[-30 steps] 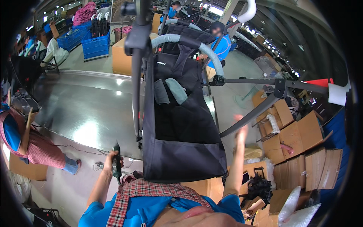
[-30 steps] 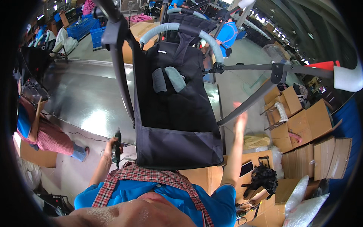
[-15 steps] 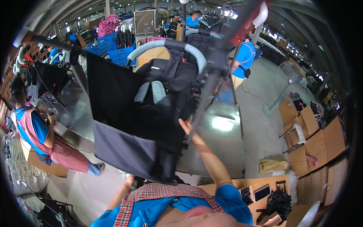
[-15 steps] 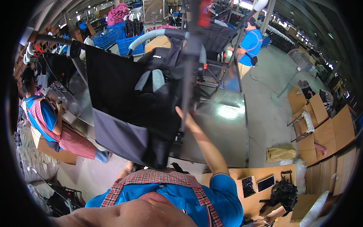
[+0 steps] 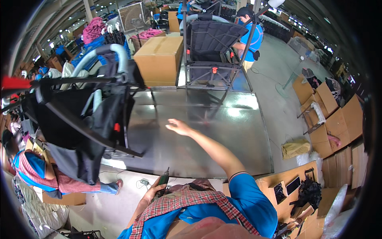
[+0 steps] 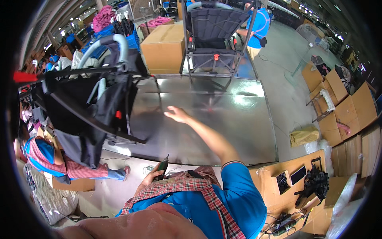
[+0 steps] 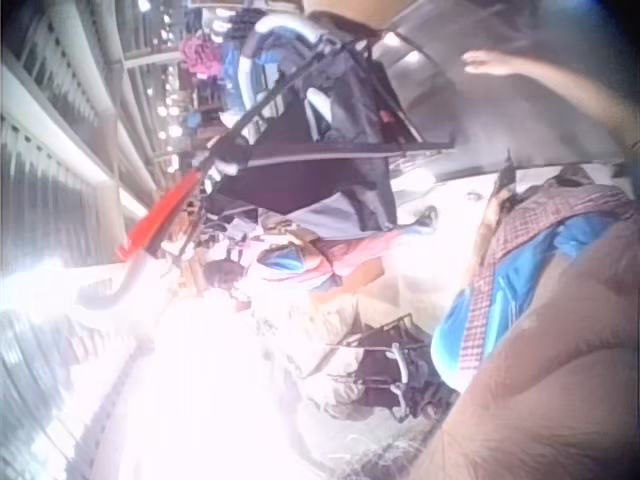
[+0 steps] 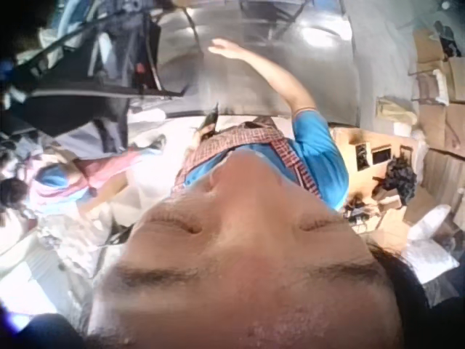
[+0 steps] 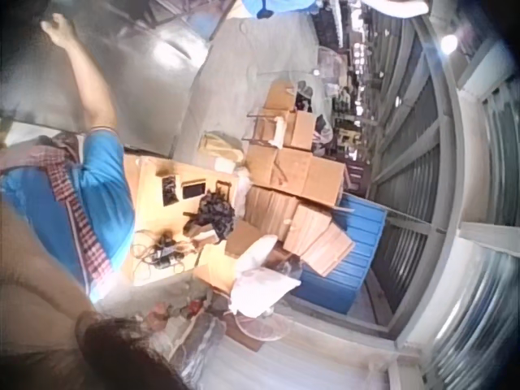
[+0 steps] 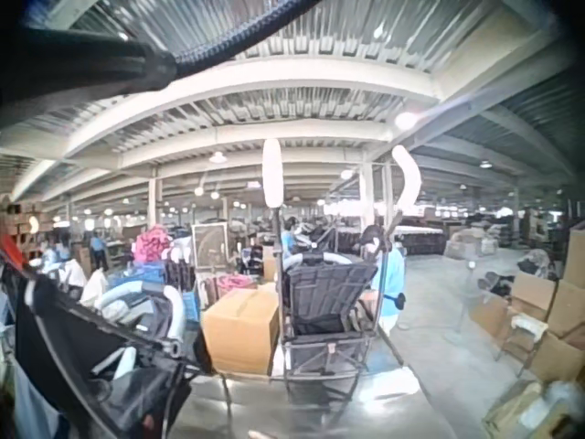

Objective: The person uses a corded electric screwdriver to fasten screws into the frame and fabric of a black stroller on a metal workbench. The person repeatedly picks up screws, positions the tool, and drives screws into multiple locations on the stroller while another worker performs similar tasks nearby.

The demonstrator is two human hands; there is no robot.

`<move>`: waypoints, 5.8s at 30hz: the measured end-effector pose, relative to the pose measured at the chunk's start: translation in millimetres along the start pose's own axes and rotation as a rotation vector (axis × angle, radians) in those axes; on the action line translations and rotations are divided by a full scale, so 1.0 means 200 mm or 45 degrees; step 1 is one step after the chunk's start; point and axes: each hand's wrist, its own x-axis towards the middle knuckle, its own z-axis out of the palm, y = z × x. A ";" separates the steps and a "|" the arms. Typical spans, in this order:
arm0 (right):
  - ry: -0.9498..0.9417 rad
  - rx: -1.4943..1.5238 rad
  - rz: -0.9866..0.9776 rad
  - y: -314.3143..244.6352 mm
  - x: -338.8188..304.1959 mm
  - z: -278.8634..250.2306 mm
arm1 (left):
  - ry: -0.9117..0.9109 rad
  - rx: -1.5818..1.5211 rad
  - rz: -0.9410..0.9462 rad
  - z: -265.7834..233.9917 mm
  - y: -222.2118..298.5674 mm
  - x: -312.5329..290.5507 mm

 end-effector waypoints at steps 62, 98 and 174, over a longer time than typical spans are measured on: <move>1.421 -0.865 0.725 -0.12 -2.85 -0.57 | -0.171 0.397 -0.436 0.55 -0.25 -0.08; 0.852 0.099 -0.226 -0.84 -1.67 -0.48 | -0.821 0.445 0.177 0.56 0.37 -0.48; 0.329 -1.612 -0.287 -0.84 -0.48 -0.34 | -0.915 -0.036 0.675 0.37 0.41 -0.44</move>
